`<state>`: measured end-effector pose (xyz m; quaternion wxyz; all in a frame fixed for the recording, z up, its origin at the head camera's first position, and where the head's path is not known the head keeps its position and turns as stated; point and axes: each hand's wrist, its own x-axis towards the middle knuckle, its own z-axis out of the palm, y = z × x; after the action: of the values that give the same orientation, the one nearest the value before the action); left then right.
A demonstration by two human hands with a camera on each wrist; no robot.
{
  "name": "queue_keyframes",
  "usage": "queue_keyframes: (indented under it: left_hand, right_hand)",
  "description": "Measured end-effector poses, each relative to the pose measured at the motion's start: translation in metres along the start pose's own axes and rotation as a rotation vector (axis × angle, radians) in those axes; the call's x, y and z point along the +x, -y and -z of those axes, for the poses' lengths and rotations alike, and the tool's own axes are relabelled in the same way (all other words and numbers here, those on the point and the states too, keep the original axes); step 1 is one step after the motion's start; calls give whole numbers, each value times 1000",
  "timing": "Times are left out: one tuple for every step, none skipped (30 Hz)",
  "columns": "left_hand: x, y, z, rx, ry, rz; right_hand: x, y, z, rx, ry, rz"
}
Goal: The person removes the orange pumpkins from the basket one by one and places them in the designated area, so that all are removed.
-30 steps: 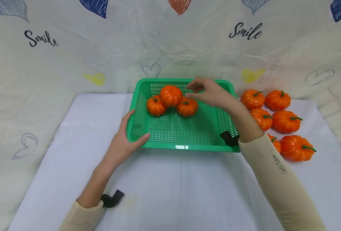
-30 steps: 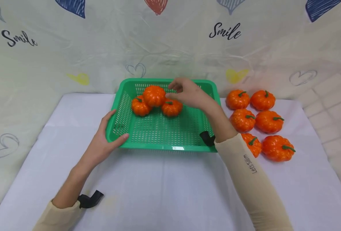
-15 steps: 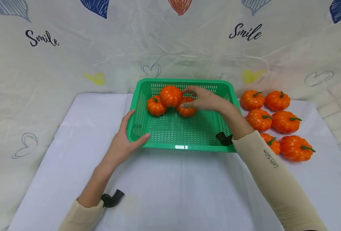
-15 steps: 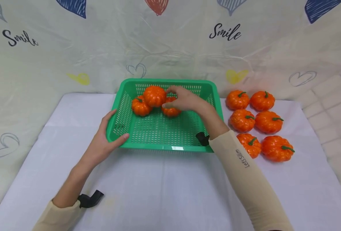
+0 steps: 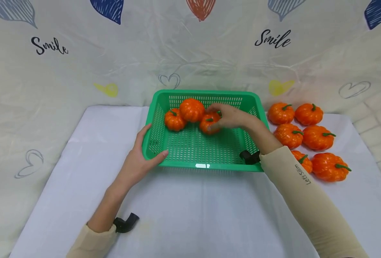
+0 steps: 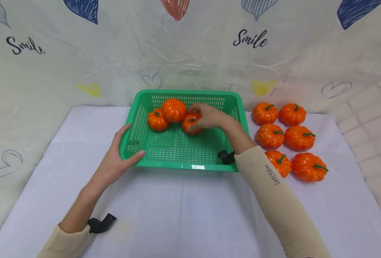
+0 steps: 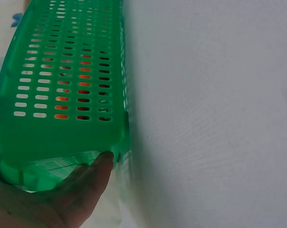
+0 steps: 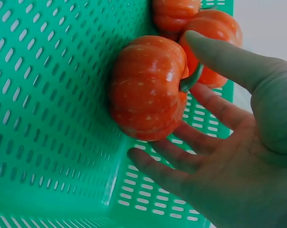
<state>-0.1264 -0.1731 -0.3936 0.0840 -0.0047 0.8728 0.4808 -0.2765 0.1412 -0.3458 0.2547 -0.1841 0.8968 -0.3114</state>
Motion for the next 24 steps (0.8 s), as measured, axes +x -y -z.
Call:
queue_keyframes:
  left_hand:
    - [0, 0, 0, -1, 1, 1]
    - [0, 1, 0, -2, 1, 1]
    - [0, 1, -1, -3, 1, 1]
    - [0, 1, -1, -4, 1, 0]
    - [0, 1, -1, -5, 0, -2]
    - [0, 1, -1, -6, 0, -3]
    - [1, 1, -1, -6, 1, -4]
    - [1, 1, -1, -6, 0, -5]
    - [1, 1, -1, -5, 1, -4]
    - [1, 1, -1, -4, 2, -4]
    - [1, 0, -1, -3, 2, -2]
    - [1, 0, -1, -1, 3, 0]
    - [1, 0, -1, 2, 4, 3]
    - [1, 0, -1, 4, 4, 5]
    - [1, 0, -1, 4, 5, 6]
    - [1, 0, -1, 5, 4, 6]
    - [0, 0, -1, 7, 2, 6]
    - [0, 0, -1, 8, 1, 5]
    - [0, 0, -1, 8, -1, 2]
    - [0, 0, -1, 8, -2, 0]
    - [0, 0, -1, 8, -3, -3]
    - [0, 0, -1, 10, -4, -3]
    - [0, 0, -1, 10, -5, -4]
    - [0, 0, -1, 10, -5, -5]
  right_hand:
    - [0, -1, 0, 1, 2, -2]
    - [-1, -2, -1, 2, 5, -2]
    - [-1, -2, -1, 4, 8, 0]
    - [-1, -2, -1, 3, 11, 2]
    - [-1, -3, -1, 4, 16, 5]
    - [-1, -3, -1, 5, 20, 5]
    - [-1, -3, -1, 5, 24, 9]
    - [-1, -3, -1, 5, 30, 8]
    - [-2, -3, -1, 2, 35, 11]
    - [-2, -3, -1, -2, 40, 13]
    - [-3, -3, -1, -4, 44, 10]
    - [-3, -3, -1, -10, 50, 7]
    - [-3, -3, -1, -14, 58, 7]
    - [-4, -3, -1, -20, 65, 1]
    - [-4, -3, -2, -25, 70, 0]
    - [-3, -3, -2, -31, 73, -3]
    - [-3, -3, -2, -37, 76, -5]
    - [-4, -3, -2, -45, 78, -5]
    - [-4, -3, -2, -50, 77, -7]
    - [-4, -3, -2, -63, 74, -9]
    - [-4, -3, -1, -75, 71, -11]
    - [-5, -2, -1, -88, 71, -14]
    - [-6, -2, 0, -98, 73, -21]
    - [-7, -1, 1, -108, 74, -32]
